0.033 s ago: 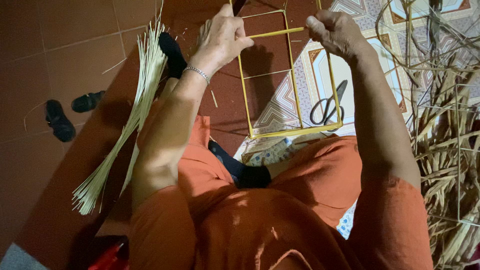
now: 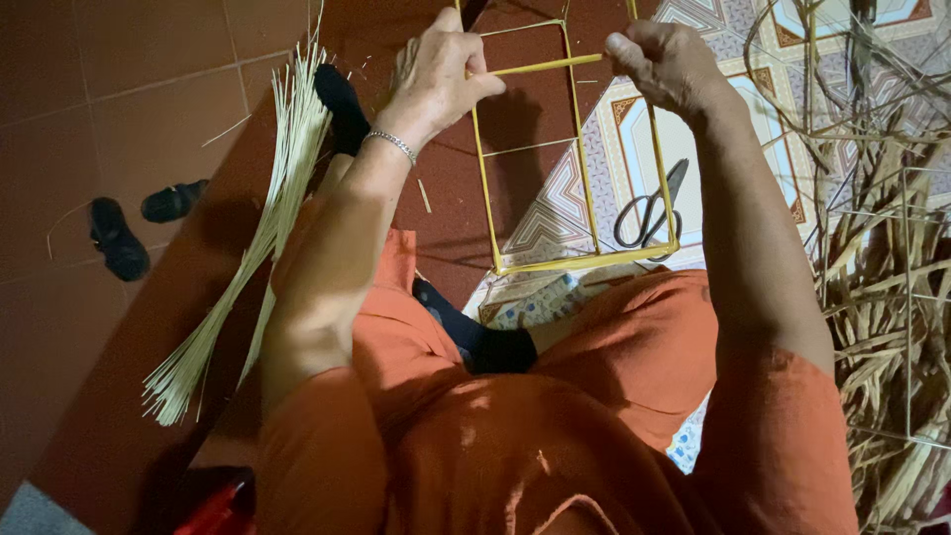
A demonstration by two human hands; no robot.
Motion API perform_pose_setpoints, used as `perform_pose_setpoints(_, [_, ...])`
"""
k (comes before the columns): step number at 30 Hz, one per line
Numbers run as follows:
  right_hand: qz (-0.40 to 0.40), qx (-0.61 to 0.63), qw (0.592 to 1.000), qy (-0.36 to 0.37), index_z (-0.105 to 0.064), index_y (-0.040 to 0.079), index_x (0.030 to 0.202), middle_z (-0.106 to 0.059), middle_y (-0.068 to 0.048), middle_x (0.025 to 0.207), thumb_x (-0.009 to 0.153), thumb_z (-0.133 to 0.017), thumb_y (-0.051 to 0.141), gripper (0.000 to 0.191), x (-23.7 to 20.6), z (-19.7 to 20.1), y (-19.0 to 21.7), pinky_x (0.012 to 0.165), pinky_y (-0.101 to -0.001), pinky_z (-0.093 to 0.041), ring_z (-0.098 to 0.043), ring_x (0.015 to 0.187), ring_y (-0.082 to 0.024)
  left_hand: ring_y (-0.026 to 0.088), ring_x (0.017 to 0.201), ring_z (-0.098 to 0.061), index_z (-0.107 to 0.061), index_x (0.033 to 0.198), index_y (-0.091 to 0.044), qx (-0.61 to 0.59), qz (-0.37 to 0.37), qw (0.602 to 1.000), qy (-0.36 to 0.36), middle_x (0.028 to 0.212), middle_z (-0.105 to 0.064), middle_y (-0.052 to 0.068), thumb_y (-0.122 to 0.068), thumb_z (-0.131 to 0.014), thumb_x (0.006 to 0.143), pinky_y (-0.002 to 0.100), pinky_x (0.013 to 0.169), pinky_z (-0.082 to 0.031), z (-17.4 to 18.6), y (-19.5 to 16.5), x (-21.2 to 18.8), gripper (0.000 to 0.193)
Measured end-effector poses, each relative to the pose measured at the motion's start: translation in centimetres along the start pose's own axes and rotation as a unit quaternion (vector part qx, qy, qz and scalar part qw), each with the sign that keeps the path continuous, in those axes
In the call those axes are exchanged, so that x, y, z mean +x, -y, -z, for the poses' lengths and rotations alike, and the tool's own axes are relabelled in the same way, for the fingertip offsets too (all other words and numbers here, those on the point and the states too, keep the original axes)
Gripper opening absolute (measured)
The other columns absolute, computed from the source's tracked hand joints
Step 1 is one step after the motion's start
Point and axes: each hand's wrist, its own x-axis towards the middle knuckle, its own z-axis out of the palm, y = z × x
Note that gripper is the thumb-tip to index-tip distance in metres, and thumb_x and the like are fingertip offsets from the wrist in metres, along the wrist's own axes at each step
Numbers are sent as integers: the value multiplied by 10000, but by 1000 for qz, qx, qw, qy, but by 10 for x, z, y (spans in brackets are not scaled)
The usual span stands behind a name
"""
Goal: The person sits on the floor and weaves thin bamboo strips into a rectangular frame. They use scissors to cut the strips and tape to secure the joints, gradually building the basket structure.
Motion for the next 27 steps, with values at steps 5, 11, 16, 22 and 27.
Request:
perform_pose_setpoints(5, [369,-295,850,-236,-761,132,914,-727,-216,1280,999,-728,198,113,-6,-3,7,1023,-519,-381,-560,1235,-378,271,861,-607,-752,774,-109,-58,-38,997,-39,915,-579,108,-339,-875,888,432,745,-494,-6,15,1,284])
perform_pose_setpoints(11, [379,-352,837,-181,-771,177,1045,-701,-12,926,1045,-723,197,52,0,-33,17,1140,-462,-354,-561,1084,-219,256,847,-608,-721,717,-91,-118,-40,991,-52,879,-573,101,-315,-877,831,402,761,-503,-19,25,1,295])
perform_pose_setpoints(16, [351,-340,859,-152,-762,162,935,-716,-6,848,1033,-797,236,128,10,-31,20,1185,-486,-362,-593,1004,-194,272,835,-583,-676,775,-63,-93,-54,992,-61,918,-544,117,-285,-851,894,435,740,-489,-17,13,-3,307])
perform_pose_setpoints(22, [334,-176,888,-262,-779,50,1047,-761,-130,1063,989,-825,194,161,8,-4,12,987,-424,-506,-653,1093,-282,250,818,-590,-663,843,-44,-120,-58,989,-62,930,-528,105,-249,-792,970,400,726,-497,-5,-5,-16,273])
perform_pose_setpoints(27, [213,-209,921,-251,-744,63,901,-641,-97,679,917,-743,59,17,35,-2,-2,511,-374,-471,-607,528,-227,239,891,-610,-649,983,-15,-180,-107,974,-84,994,-568,94,-203,-763,974,385,771,-517,0,-8,-18,220])
